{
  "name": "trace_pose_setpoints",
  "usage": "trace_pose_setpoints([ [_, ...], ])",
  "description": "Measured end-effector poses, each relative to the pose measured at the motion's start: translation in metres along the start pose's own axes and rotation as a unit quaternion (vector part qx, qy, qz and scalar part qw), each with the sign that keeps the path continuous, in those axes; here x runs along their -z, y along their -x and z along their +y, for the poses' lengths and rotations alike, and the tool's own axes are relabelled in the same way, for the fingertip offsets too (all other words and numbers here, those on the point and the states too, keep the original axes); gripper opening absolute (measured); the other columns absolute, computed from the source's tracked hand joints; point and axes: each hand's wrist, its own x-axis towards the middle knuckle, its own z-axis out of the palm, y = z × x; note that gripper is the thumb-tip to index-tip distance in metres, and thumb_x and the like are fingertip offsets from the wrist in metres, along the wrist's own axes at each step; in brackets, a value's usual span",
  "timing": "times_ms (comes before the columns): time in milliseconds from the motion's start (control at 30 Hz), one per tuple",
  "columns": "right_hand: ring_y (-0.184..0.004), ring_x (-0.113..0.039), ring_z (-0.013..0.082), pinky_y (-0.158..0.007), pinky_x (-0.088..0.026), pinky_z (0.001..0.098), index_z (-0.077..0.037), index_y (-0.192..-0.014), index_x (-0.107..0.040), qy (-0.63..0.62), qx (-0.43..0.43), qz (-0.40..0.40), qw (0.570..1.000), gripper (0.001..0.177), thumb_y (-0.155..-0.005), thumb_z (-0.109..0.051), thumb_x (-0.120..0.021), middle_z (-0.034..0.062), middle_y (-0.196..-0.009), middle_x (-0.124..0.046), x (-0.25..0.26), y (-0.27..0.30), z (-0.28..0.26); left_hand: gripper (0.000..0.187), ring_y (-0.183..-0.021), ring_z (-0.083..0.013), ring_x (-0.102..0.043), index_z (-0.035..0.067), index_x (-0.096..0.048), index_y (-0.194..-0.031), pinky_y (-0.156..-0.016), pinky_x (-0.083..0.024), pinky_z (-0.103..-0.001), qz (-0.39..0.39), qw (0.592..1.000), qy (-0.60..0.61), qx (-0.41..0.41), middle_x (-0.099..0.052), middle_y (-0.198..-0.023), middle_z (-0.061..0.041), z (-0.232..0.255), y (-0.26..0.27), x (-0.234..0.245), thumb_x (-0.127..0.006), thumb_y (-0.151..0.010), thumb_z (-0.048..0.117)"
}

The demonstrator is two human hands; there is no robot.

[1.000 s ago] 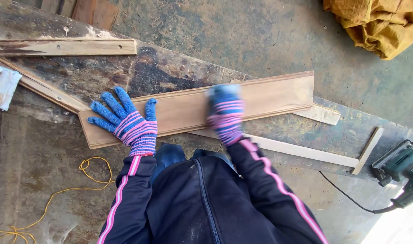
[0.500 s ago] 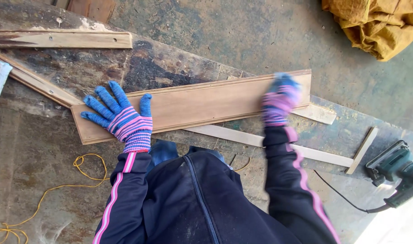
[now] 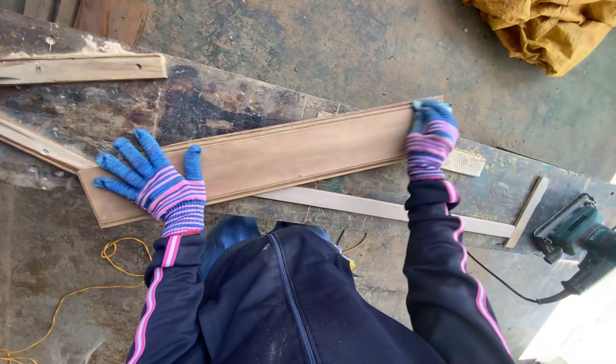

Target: Manual sanding of a wood molding piece using sandpaper on a workbench.

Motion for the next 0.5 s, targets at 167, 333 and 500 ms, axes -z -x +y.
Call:
trace_pose_setpoints([
  [167, -0.099, -0.072, 0.0275, -0.098, -0.056, 0.0434, -0.010, -0.099, -0.075, 0.043, -0.027, 0.083, 0.995, 0.010, -0.101, -0.019, -0.072, 0.0078, -0.106, -0.075, -0.039, 0.024, -0.073, 0.107, -0.157, -0.0570, 0.001, 0.010, -0.015, -0.171, -0.121, 0.008, -0.077, -0.013, 1.000, 0.004, 0.014, -0.009, -0.175, -0.028, 0.005, 0.000, 0.003, -0.055, -0.097, 0.076],
  [333, -0.100, -0.066, 0.0347, -0.085, -0.053, 0.0495, -0.010, -0.119, -0.066, 0.004, 0.112, -0.296, 0.949, 0.041, -0.079, -0.017, -0.070, 0.0123, -0.108, -0.067, -0.023, 0.047, -0.213, 0.106, -0.157, -0.0570, 0.002, 0.010, -0.015, -0.171, -0.121, 0.007, -0.077, -0.013, 1.000, 0.001, 0.014, -0.009, -0.174, -0.028, 0.007, 0.001, 0.005, -0.055, -0.098, 0.076],
  [500, -0.094, -0.068, 0.0338, -0.080, -0.055, 0.0458, -0.014, -0.106, -0.070, 0.004, 0.121, -0.180, 0.976, 0.023, -0.084, -0.006, -0.072, 0.0083, -0.104, -0.069, 0.029, 0.039, -0.105, 0.105, -0.156, -0.0569, 0.002, 0.010, -0.016, -0.171, -0.120, 0.008, -0.077, -0.019, 0.999, -0.010, 0.025, -0.009, -0.174, -0.028, 0.006, 0.000, 0.003, -0.054, -0.098, 0.075],
])
